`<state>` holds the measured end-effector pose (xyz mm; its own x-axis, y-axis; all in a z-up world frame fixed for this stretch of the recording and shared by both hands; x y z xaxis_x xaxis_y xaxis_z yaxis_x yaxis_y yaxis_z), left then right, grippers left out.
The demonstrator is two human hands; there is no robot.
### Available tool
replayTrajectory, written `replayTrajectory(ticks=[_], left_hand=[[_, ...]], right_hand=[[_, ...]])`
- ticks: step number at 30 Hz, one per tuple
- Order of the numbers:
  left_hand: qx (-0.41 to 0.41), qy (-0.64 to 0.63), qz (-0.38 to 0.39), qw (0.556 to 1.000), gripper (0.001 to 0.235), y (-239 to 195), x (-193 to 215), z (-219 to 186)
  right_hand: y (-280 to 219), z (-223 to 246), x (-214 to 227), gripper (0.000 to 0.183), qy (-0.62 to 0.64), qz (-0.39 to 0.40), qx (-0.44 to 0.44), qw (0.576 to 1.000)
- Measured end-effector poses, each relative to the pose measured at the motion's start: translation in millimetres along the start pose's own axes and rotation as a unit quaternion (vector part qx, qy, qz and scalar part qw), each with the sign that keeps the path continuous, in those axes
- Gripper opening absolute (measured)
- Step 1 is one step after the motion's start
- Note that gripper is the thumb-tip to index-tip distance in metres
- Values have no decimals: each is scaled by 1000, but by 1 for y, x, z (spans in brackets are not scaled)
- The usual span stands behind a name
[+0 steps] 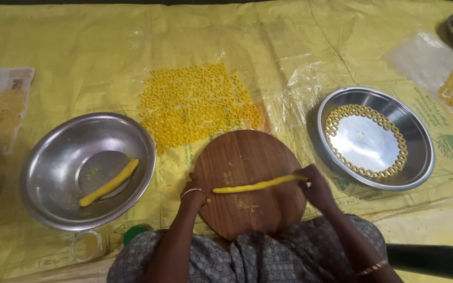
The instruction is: The person kneads a yellow dough ball on a wooden board, then rolls it into a long cylindrical log. The person then cuts the log into smaller pieces and continues rolling them into thinner logs.
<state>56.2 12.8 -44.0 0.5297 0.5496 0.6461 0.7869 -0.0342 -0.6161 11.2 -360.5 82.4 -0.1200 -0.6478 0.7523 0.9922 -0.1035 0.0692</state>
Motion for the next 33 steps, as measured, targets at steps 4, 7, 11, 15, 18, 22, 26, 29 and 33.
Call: replayTrajectory(ticks=[4, 7, 11, 15, 18, 22, 26, 29, 33], left_hand=[[0, -2, 5, 1000, 95, 5, -5, 1], [0, 2, 10, 1000, 97, 10, -7, -2], [5, 5, 16, 1000, 100, 11, -9, 2], [9, 5, 15, 1000, 103, 12, -12, 6], [8, 5, 15, 1000, 105, 16, -15, 3], [2, 4, 4, 1000, 108, 19, -21, 3], [23, -11, 18, 1000, 112, 21, -23, 7], [-57, 82, 44, 994, 61, 19, -22, 2], [16, 55, 62, 996, 107, 12, -13, 3]], right_hand=[[4, 96, 76, 26, -30, -19, 91, 995], [-9, 156, 109, 33, -19, -53, 93, 994], [-7, 211, 66, 32, 18, 4, 176, 984], [-11, 207, -25, 39, -19, 103, 211, 972], [-7, 167, -58, 50, 32, 101, 199, 974], [-3, 126, -122, 50, 5, 103, 193, 976], [-35, 134, -205, 64, -143, 83, 299, 940], [9, 130, -227, 67, -219, 49, 251, 942], [95, 133, -230, 55, -300, 32, 207, 931]])
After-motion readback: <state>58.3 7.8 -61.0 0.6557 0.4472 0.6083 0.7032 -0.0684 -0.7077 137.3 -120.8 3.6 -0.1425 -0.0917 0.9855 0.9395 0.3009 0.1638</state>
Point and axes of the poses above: each hand's wrist, its own y-axis towards the middle knuckle, its own x-axis out of the back of the hand, z = x × y, the point moved 6 cm from there along y, towards the middle knuckle, and after that the axes turned 11 degrees about -x, right-handed, at the moved point
